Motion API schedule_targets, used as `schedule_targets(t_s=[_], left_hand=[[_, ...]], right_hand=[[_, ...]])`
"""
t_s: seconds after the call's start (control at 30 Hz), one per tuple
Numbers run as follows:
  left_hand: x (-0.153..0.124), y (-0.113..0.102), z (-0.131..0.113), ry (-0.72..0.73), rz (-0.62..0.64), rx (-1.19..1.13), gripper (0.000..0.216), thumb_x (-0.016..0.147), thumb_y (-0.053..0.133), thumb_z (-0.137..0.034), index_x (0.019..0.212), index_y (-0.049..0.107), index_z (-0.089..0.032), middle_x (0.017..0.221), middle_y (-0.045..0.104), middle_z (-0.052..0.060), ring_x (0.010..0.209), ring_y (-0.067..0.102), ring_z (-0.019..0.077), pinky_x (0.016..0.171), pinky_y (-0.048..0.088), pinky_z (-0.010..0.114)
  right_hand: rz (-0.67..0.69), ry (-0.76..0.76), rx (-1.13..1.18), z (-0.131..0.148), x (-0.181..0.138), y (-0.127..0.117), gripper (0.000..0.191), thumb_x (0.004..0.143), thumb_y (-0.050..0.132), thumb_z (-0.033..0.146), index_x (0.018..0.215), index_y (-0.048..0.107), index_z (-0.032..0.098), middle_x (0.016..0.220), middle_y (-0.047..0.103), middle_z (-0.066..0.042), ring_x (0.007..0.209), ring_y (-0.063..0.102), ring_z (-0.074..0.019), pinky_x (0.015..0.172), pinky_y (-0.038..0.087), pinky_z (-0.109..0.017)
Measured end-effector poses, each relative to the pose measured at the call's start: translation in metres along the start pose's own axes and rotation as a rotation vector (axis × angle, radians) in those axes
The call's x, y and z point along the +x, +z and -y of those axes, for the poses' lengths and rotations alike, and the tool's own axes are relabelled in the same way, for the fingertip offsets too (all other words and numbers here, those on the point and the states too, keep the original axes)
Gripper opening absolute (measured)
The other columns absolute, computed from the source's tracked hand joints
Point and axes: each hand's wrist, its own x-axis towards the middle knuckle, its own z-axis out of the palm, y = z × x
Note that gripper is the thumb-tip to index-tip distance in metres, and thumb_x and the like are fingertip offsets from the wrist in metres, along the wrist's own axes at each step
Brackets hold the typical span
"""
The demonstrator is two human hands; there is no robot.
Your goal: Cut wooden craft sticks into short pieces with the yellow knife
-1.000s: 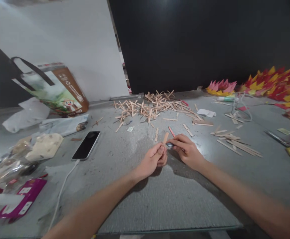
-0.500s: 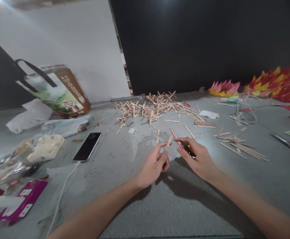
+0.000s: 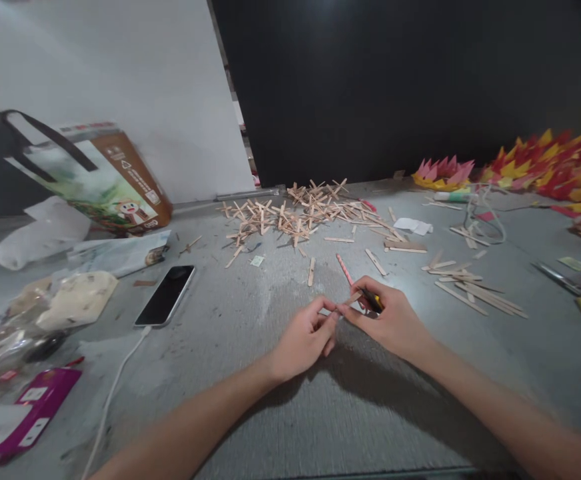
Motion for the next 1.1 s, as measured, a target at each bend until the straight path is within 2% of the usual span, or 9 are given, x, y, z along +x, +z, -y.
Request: schedule_targets(t_s=[0.3,0.43,0.63,0.77,0.87,0.97,1.0,1.03,1.1], left_hand=[[0.002,-0.002,0.003,-0.003,-0.018,-0.076,0.036,0.101,0.055,-0.057,0.1,0.055,-0.021,0.053,0.049,-0.01,0.046,0.04,0.0076,0.049,0.032,0.02],[0.007,-0.003,0.006,0.018,-0.09,-0.139,0.036,0.098,0.06,-0.055,0.096,0.058,-0.019,0.049,0.046,-0.01,0.043,0.036,0.007,0.047,0.029,0.02],[0.014,-0.004,0.007,0.086,-0.215,-0.378,0.04,0.092,0.069,-0.055,0.086,0.055,-0.018,0.048,0.042,-0.011,0.042,0.032,0.006,0.045,0.025,0.02],[0.01,0.0,0.006,0.145,-0.203,-0.311,0.038,0.092,0.072,-0.052,0.095,0.063,-0.015,0.067,0.058,-0.004,0.051,0.042,0.0068,0.051,0.034,0.021],[0.006,0.003,0.005,0.178,-0.229,-0.183,0.036,0.094,0.07,-0.049,0.098,0.069,-0.014,0.081,0.065,0.003,0.064,0.052,0.0105,0.062,0.042,0.024],[0.007,0.003,0.005,0.229,-0.317,-0.111,0.034,0.097,0.065,-0.048,0.092,0.068,-0.015,0.087,0.066,0.005,0.077,0.059,0.0142,0.074,0.047,0.027],[0.009,0.001,0.005,0.224,-0.328,-0.113,0.034,0.099,0.062,-0.049,0.093,0.066,-0.016,0.087,0.065,0.004,0.077,0.06,0.0145,0.075,0.048,0.027],[0.01,0.0,0.005,0.199,-0.324,-0.13,0.036,0.101,0.057,-0.051,0.095,0.063,-0.017,0.085,0.064,0.004,0.073,0.06,0.0139,0.07,0.048,0.027],[0.013,-0.003,0.007,0.117,-0.291,-0.174,0.038,0.103,0.05,-0.056,0.096,0.056,-0.019,0.077,0.061,0.0,0.058,0.055,0.0116,0.057,0.043,0.024]], right_hand=[[0.055,0.021,0.016,0.002,0.001,-0.001,0.019,0.094,0.064,0.039,0.087,0.061,0.021,0.07,0.054,0.004,0.067,0.048,-0.0149,0.064,0.037,-0.027],[0.082,0.004,-0.004,0.0,0.002,-0.005,0.025,0.1,0.056,0.039,0.088,0.067,0.02,0.072,0.059,0.002,0.068,0.05,-0.0154,0.064,0.038,-0.027],[0.169,-0.106,-0.073,-0.005,-0.004,0.0,0.023,0.1,0.057,0.033,0.083,0.065,0.02,0.073,0.062,0.002,0.068,0.054,-0.0154,0.065,0.038,-0.027],[0.188,-0.155,-0.034,-0.004,-0.01,0.009,0.019,0.102,0.054,0.029,0.088,0.065,0.021,0.078,0.065,0.001,0.072,0.056,-0.0154,0.068,0.04,-0.027],[0.183,-0.153,-0.049,-0.002,-0.013,0.012,0.025,0.103,0.053,0.031,0.082,0.061,0.021,0.073,0.06,0.001,0.067,0.052,-0.0153,0.064,0.038,-0.027],[0.189,-0.149,-0.069,0.0,-0.014,0.01,0.012,0.104,0.052,0.032,0.108,0.059,0.023,0.076,0.058,0.002,0.066,0.053,-0.0158,0.064,0.04,-0.028],[0.185,-0.152,-0.078,0.0,-0.014,0.009,0.019,0.105,0.051,0.032,0.122,0.054,0.023,0.079,0.059,0.002,0.068,0.054,-0.0163,0.065,0.042,-0.028],[0.172,-0.158,-0.09,0.0,-0.015,0.008,0.028,0.106,0.049,0.031,0.133,0.045,0.023,0.085,0.061,0.0,0.071,0.057,-0.0171,0.068,0.044,-0.029],[0.135,-0.172,-0.12,-0.002,-0.015,0.007,0.033,0.107,0.044,0.03,0.138,0.035,0.022,0.098,0.064,-0.005,0.08,0.063,-0.019,0.075,0.049,-0.031]])
